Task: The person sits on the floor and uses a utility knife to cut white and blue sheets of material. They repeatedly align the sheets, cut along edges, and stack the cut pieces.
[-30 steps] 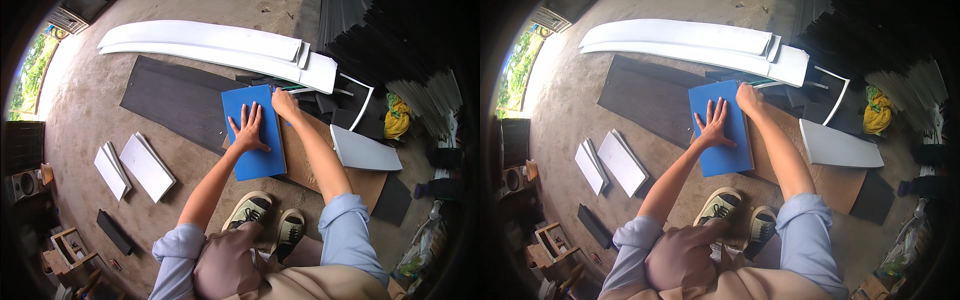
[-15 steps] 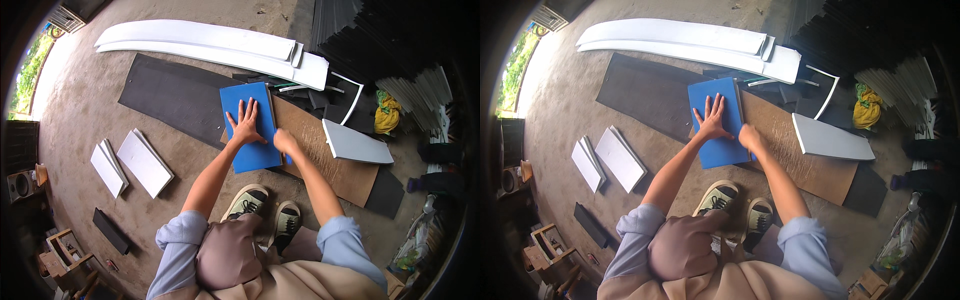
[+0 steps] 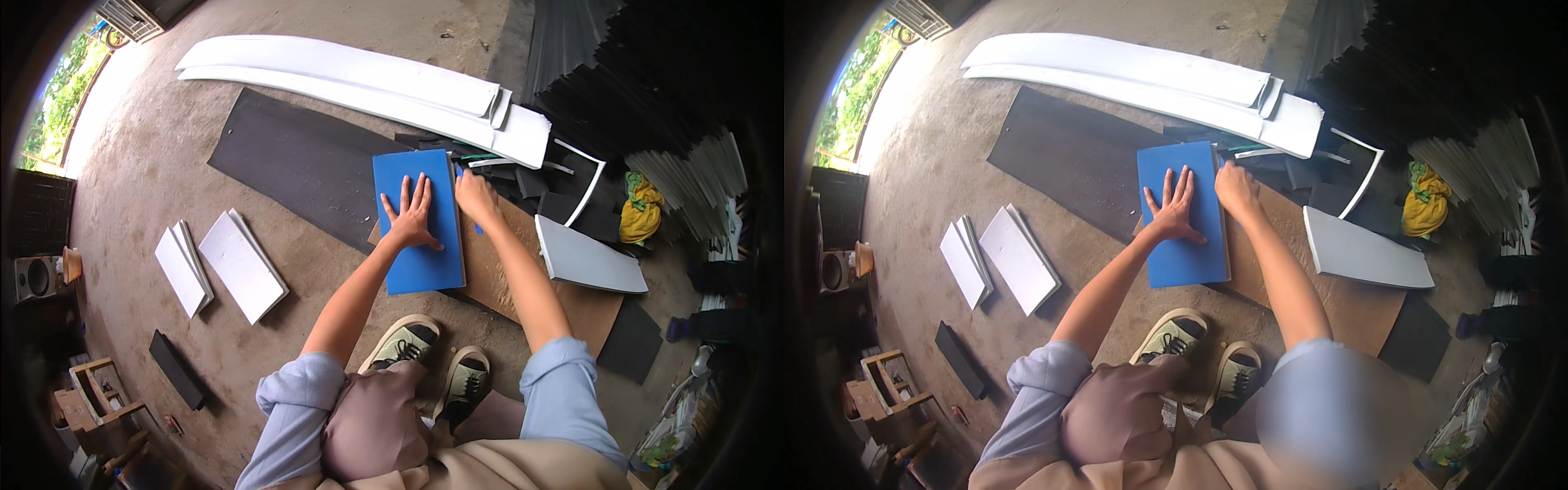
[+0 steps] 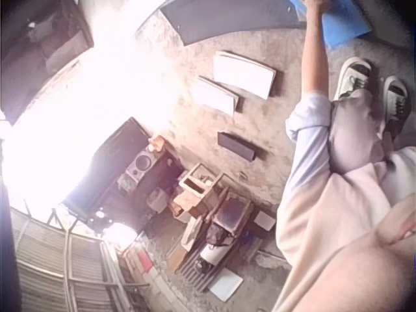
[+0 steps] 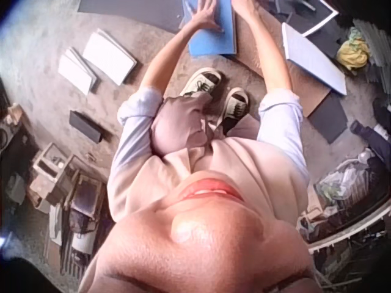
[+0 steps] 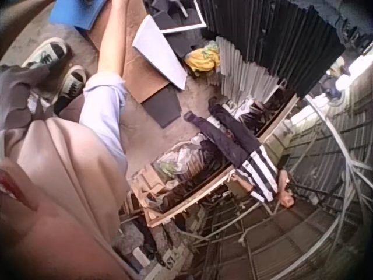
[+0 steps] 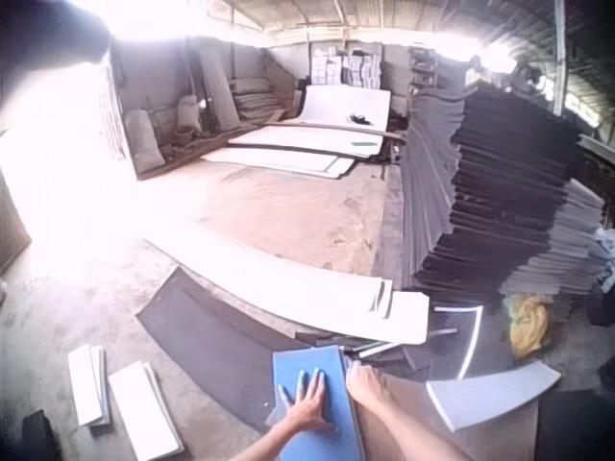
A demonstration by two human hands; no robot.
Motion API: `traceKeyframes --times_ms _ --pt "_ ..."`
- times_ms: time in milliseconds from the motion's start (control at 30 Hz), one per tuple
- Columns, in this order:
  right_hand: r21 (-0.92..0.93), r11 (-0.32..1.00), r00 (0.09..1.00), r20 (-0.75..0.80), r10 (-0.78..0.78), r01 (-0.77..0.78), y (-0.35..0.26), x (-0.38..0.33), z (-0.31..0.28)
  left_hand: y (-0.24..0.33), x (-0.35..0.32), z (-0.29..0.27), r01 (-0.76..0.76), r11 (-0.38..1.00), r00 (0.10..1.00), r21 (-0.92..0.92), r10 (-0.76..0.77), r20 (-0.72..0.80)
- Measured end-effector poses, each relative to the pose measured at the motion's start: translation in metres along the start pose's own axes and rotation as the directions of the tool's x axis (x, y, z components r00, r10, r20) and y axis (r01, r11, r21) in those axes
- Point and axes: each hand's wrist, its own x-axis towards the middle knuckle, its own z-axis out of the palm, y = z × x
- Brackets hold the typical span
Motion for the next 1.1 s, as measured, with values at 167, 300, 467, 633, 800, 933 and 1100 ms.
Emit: traceKeyframes --times_ms 167,300,467,633,800,933,1100 --pt "0.054 0.993 0.979 0.185 0.089 -0.1 -0.019 0.062 0.01 -0.001 -0.006 -0.001 -0.001 1.0 1.0 -0.021 0.001 -0.014" --pt "0.046 0.987 0.912 0.391 0.125 -0.155 -0.017 0.074 0.006 0.004 -0.006 -0.001 -0.017 0.999 0.998 -0.05 0.014 -0.056" --pt "0.098 0.956 0.858 0.473 0.2 -0.277 -0.006 0.004 0.019 0.003 -0.005 0.002 -0.003 0.997 0.996 -0.076 -0.004 -0.092" --pt "0.135 0.982 0.94 0.333 0.078 -0.13 0.04 -0.161 0.055 -0.002 -0.003 0.004 0.004 0.998 0.991 -0.065 -0.013 -0.131" --pt "0.077 0.985 0.921 0.372 0.116 -0.155 0.039 -0.185 0.024 0.001 0.002 0.002 0.013 0.999 0.996 -0.029 -0.015 -0.082" --pt "-0.094 0.983 0.988 0.01 0.157 -0.155 0.066 -0.148 0.019 0.002 0.002 0.009 -0.028 0.998 0.996 -0.047 0.024 -0.083" --pt "-0.231 0.948 0.949 -0.276 0.153 -0.22 0.068 -0.116 0.04 -0.006 -0.001 0.011 -0.074 0.994 0.992 -0.085 0.064 -0.11"
